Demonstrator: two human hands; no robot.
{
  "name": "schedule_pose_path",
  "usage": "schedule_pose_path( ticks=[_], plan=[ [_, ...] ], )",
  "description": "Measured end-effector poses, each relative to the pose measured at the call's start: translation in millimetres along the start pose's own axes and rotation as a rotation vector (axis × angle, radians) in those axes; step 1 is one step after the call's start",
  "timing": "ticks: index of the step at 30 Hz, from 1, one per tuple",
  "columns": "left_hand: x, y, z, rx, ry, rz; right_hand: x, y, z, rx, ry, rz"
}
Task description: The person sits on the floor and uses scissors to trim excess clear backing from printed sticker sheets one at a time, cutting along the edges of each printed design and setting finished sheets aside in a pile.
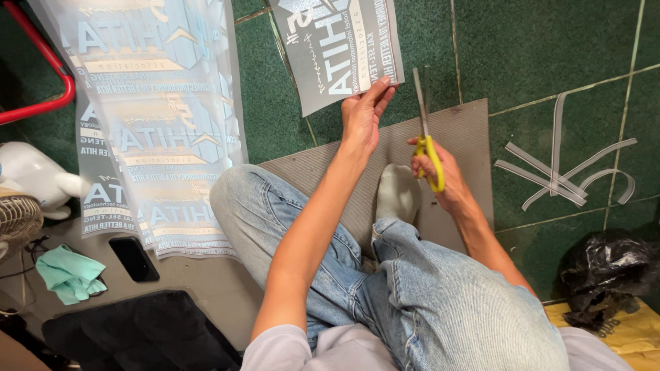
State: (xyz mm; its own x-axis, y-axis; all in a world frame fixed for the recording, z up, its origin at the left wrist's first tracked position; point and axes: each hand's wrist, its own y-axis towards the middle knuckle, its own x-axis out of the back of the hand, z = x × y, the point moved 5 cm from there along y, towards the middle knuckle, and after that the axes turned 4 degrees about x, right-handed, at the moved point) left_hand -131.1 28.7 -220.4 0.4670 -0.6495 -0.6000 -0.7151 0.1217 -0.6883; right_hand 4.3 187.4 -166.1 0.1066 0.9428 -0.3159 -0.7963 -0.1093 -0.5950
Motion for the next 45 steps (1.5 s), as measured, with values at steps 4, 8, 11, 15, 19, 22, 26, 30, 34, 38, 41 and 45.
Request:
schedule_pose_path(
  ticks=[4,8,11,15,19,22,26,30,34,38,41,45],
  plan=[
    [0.0,-4.1,8.0,0.000,0.017,-0.043,-15.5,5.1,5.0,-0.011,-0.079,0.037],
    [-0.2,-6.0,21.9,0.018,0.010,-0.069,-17.9,13.3,5.4,-0.004,-0.110,0.024],
    [-0.4,-8.2,26.4,0.022,-0.002,-0.087,-16.4,19.4,4.1,-0.004,-0.178,-0.015],
    [-0.9,-12.6,26.8,0.019,0.010,-0.093,-15.6,24.8,6.0,-0.002,-0.214,-0.061],
    [-3.0,-15.8,23.3,0.007,-0.001,-0.077,-16.2,26.1,9.8,-0.025,-0.243,-0.067],
    [-3.4,-16.6,21.2,0.005,0.013,-0.083,-16.3,25.2,12.7,-0.037,-0.252,-0.075],
    [-4.1,-17.1,21.1,0.006,0.017,-0.087,-17.5,24.0,14.6,-0.051,-0.248,-0.091],
    [-5.3,-16.6,22.5,0.007,0.019,-0.086,-17.8,24.1,16.8,-0.039,-0.257,-0.089],
    [-6.9,-16.8,22.1,0.004,0.012,-0.088,-17.7,24.1,18.2,-0.038,-0.267,-0.092],
    [-8.2,-17.4,21.5,0.011,0.019,-0.086,-17.9,23.5,18.9,-0.041,-0.278,-0.098],
    [-8.9,-18.1,21.3,0.016,0.025,-0.089,-18.8,23.2,19.2,-0.043,-0.266,-0.104],
    [-9.7,-19.3,21.4,0.023,0.030,-0.106,-19.5,22.7,20.4,-0.043,-0.280,-0.118]
  ],
)
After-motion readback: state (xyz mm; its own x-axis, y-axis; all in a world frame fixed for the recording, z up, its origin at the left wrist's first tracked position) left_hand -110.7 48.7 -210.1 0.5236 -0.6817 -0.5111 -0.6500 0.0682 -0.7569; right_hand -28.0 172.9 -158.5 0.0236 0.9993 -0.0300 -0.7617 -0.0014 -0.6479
